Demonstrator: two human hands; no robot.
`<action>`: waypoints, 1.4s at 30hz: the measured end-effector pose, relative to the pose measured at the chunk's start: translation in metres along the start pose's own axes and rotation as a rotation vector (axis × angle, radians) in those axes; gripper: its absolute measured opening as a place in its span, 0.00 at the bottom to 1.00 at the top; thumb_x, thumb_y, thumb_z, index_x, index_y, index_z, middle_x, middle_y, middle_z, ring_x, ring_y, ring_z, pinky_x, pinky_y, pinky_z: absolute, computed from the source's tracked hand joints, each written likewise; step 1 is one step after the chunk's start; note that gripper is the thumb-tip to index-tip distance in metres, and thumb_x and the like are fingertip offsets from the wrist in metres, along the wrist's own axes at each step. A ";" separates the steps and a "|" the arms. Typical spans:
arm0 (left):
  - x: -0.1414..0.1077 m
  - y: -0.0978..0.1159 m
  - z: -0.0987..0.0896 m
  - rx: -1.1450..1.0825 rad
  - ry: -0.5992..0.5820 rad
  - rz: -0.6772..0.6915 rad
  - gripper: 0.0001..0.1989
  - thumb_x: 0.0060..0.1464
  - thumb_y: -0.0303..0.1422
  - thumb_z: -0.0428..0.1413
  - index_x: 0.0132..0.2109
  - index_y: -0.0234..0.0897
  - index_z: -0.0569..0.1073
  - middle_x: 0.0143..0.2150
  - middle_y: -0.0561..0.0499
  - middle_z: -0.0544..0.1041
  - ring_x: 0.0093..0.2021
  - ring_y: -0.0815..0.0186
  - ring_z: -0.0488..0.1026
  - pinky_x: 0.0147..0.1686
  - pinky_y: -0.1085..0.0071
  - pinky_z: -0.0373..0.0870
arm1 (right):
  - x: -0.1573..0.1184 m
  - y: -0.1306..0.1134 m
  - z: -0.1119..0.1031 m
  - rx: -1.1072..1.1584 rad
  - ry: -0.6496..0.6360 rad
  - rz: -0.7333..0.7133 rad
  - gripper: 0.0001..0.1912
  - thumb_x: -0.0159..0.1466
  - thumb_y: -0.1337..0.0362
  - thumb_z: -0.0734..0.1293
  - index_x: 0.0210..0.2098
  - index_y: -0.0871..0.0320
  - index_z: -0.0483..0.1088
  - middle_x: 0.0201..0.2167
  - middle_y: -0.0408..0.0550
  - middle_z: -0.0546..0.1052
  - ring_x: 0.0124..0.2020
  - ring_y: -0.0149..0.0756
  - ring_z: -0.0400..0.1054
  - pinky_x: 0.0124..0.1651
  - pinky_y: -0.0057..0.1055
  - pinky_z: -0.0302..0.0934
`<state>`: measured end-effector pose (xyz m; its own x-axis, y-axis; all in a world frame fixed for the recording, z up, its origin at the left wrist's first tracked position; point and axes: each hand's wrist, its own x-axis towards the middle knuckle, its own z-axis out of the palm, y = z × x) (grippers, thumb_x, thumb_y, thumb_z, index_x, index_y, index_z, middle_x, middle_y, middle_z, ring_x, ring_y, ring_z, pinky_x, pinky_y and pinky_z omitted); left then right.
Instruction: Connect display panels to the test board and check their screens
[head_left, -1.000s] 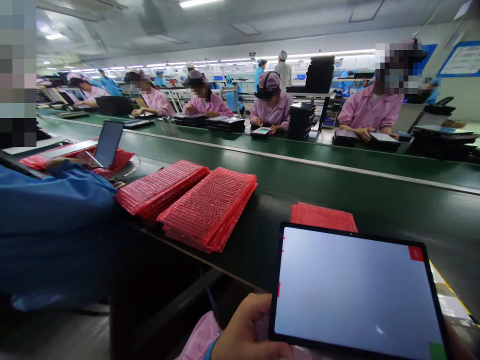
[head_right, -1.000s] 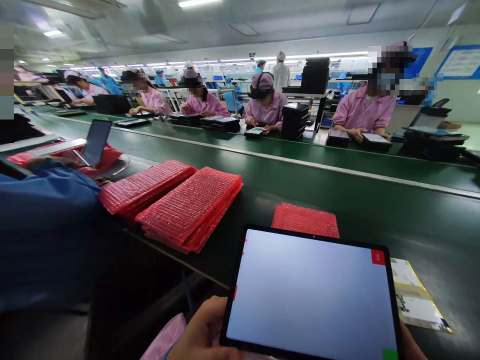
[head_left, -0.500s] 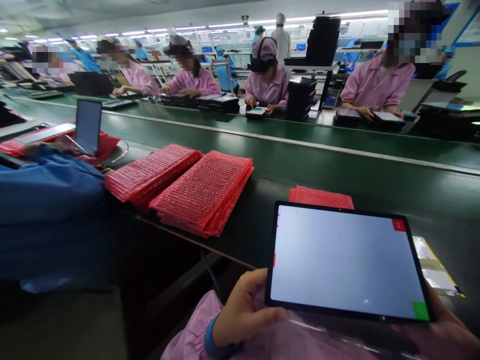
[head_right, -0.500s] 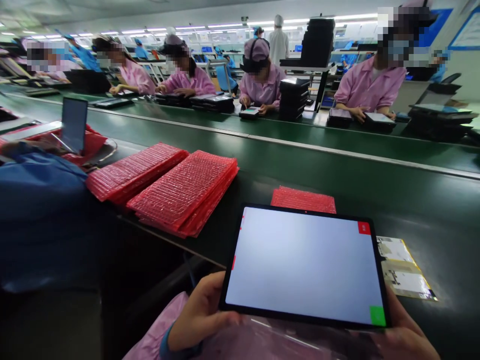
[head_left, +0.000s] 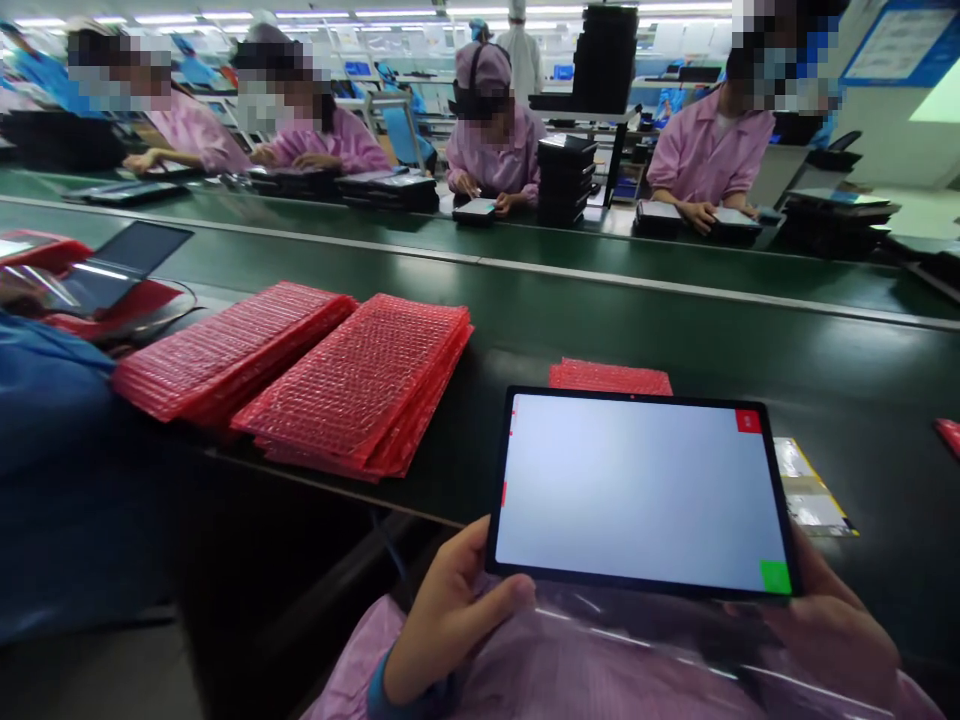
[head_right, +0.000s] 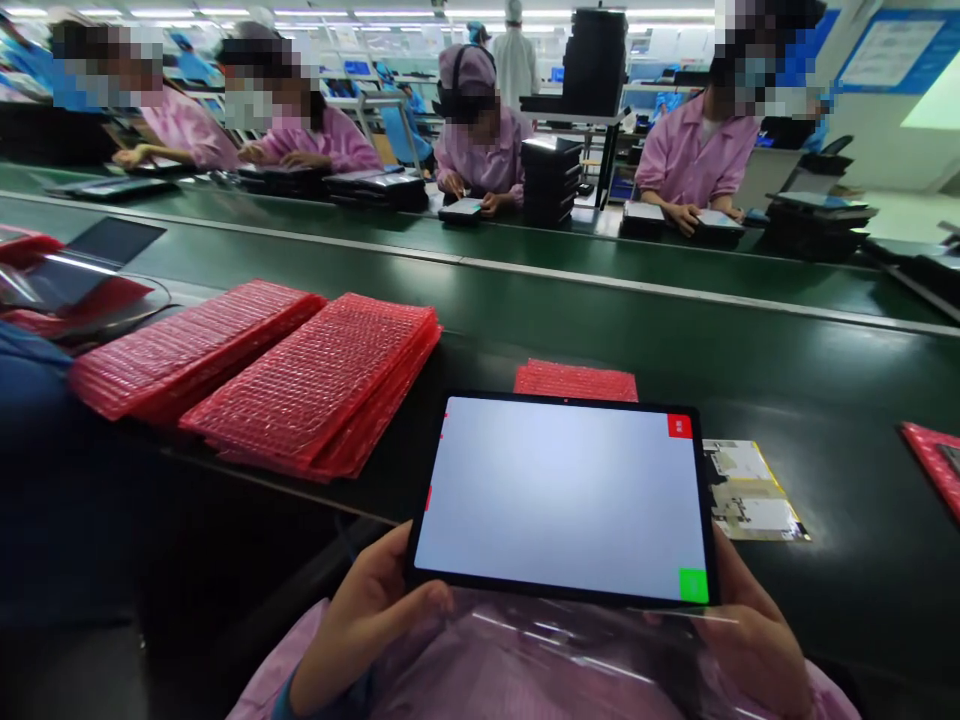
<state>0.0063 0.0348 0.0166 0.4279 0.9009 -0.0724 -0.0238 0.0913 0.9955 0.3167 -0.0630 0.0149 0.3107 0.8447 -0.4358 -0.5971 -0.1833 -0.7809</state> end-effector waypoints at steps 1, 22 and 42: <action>0.000 0.000 0.000 0.004 0.002 -0.013 0.20 0.49 0.35 0.64 0.49 0.35 0.74 0.31 0.50 0.77 0.35 0.62 0.74 0.39 0.71 0.72 | -0.001 0.001 0.002 0.032 -0.008 -0.004 0.36 0.38 0.70 0.73 0.46 0.39 0.75 0.33 0.43 0.81 0.28 0.47 0.73 0.31 0.39 0.69; 0.017 0.012 -0.020 0.148 0.144 -0.244 0.31 0.42 0.43 0.66 0.52 0.37 0.67 0.24 0.57 0.74 0.24 0.67 0.71 0.26 0.76 0.69 | -0.004 0.015 0.033 0.047 -0.493 -0.179 0.34 0.56 0.63 0.76 0.59 0.40 0.65 0.49 0.43 0.77 0.41 0.44 0.74 0.45 0.39 0.69; 0.025 0.006 -0.034 0.141 0.114 -0.320 0.35 0.38 0.46 0.69 0.51 0.38 0.66 0.40 0.52 0.81 0.43 0.57 0.76 0.42 0.73 0.72 | -0.009 0.020 0.038 -0.010 -0.590 -0.109 0.35 0.54 0.66 0.75 0.58 0.35 0.66 0.54 0.38 0.75 0.53 0.46 0.69 0.52 0.39 0.63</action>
<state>-0.0138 0.0720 0.0189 0.2902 0.8783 -0.3799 0.2234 0.3239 0.9193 0.2740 -0.0550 0.0205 -0.0948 0.9949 -0.0335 -0.5774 -0.0824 -0.8123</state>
